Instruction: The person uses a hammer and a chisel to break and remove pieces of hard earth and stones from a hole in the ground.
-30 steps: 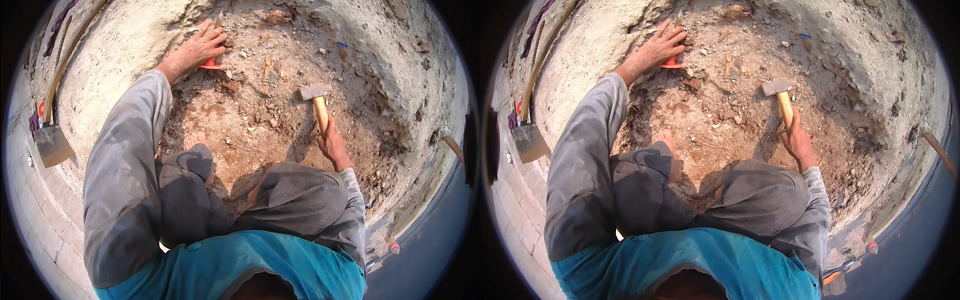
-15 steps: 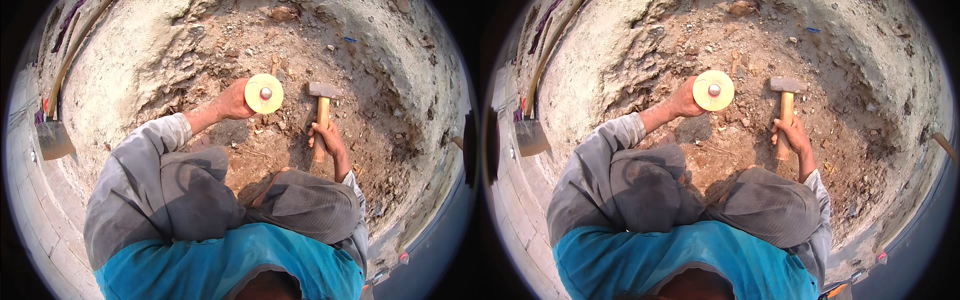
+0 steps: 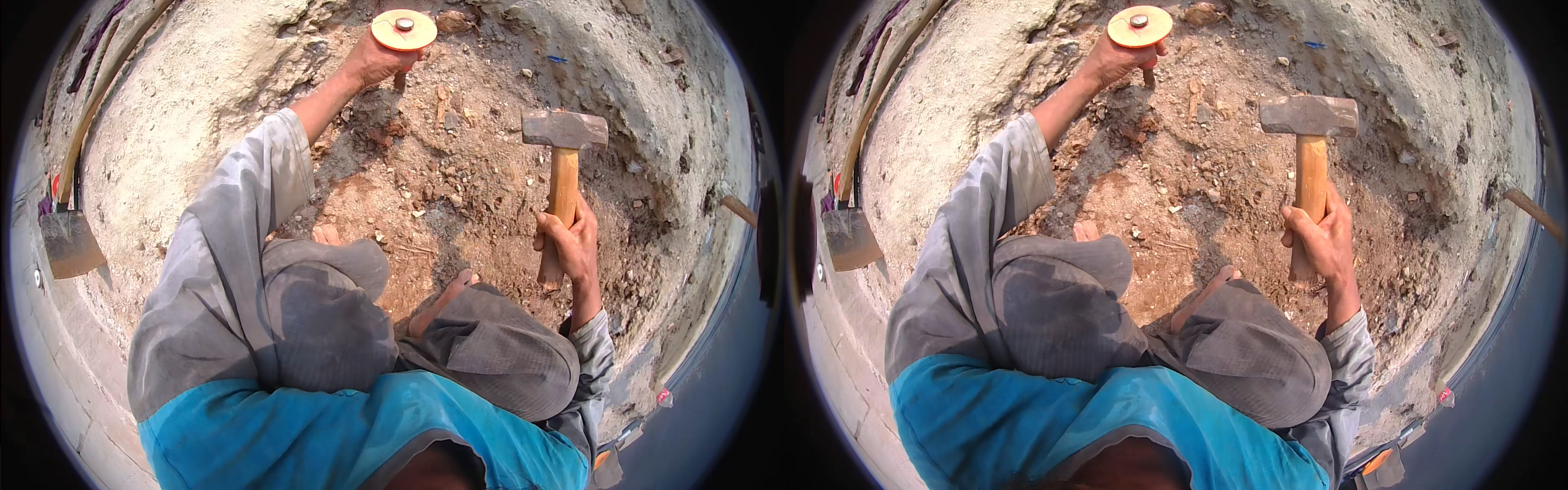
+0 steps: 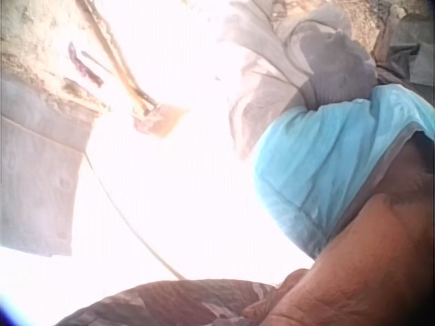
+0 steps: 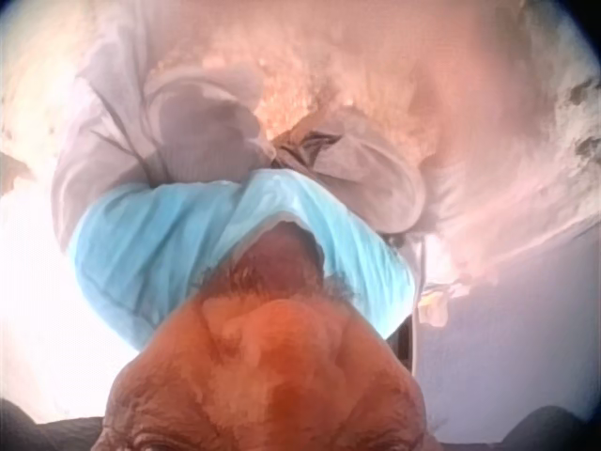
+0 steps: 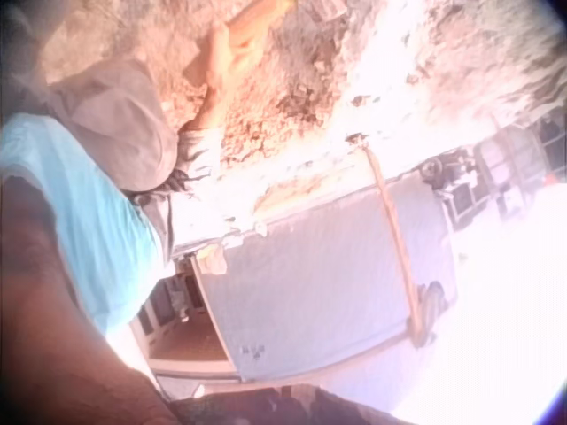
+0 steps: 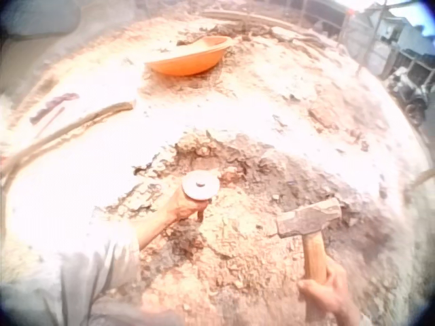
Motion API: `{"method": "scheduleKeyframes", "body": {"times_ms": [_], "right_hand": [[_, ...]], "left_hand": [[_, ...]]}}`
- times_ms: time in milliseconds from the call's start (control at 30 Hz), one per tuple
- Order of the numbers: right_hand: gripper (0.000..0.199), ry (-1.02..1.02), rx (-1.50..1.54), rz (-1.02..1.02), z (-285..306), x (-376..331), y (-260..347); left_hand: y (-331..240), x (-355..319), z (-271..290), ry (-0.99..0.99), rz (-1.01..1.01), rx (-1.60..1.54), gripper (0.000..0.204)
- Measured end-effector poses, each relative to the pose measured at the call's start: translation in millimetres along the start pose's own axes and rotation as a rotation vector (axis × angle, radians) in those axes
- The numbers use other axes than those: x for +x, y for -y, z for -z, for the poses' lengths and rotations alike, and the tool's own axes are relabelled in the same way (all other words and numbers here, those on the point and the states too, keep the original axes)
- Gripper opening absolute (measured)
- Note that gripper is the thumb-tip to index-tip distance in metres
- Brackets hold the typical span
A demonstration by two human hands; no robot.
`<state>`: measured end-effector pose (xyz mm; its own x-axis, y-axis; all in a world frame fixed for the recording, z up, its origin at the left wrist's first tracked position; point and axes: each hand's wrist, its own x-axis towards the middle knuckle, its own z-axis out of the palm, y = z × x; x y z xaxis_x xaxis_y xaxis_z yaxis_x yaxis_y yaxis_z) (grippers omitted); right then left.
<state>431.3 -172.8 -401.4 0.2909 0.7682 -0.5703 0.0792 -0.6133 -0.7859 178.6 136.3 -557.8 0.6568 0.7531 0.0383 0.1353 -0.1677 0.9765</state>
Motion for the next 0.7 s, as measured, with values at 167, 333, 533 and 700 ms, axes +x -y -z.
{"method": "scheduleKeyframes", "body": {"times_ms": [167,333,533,700], "right_hand": [[0.038,-0.242,-0.010,0.758,1,12,119],[0.018,-0.224,-0.030,1.009,-34,59,169],[0.046,0.104,-0.145,0.145,-81,85,87],[0.037,-0.090,-0.092,0.454,-68,59,139]], "left_hand": [[1,2,-13,-0.107,-0.144,0.295,0.055],[-8,-2,-25,-0.023,-0.167,0.333,0.054],[-23,7,-39,0.000,-0.136,0.101,0.054],[-3,-1,-24,0.037,-0.102,0.278,0.054]]}}
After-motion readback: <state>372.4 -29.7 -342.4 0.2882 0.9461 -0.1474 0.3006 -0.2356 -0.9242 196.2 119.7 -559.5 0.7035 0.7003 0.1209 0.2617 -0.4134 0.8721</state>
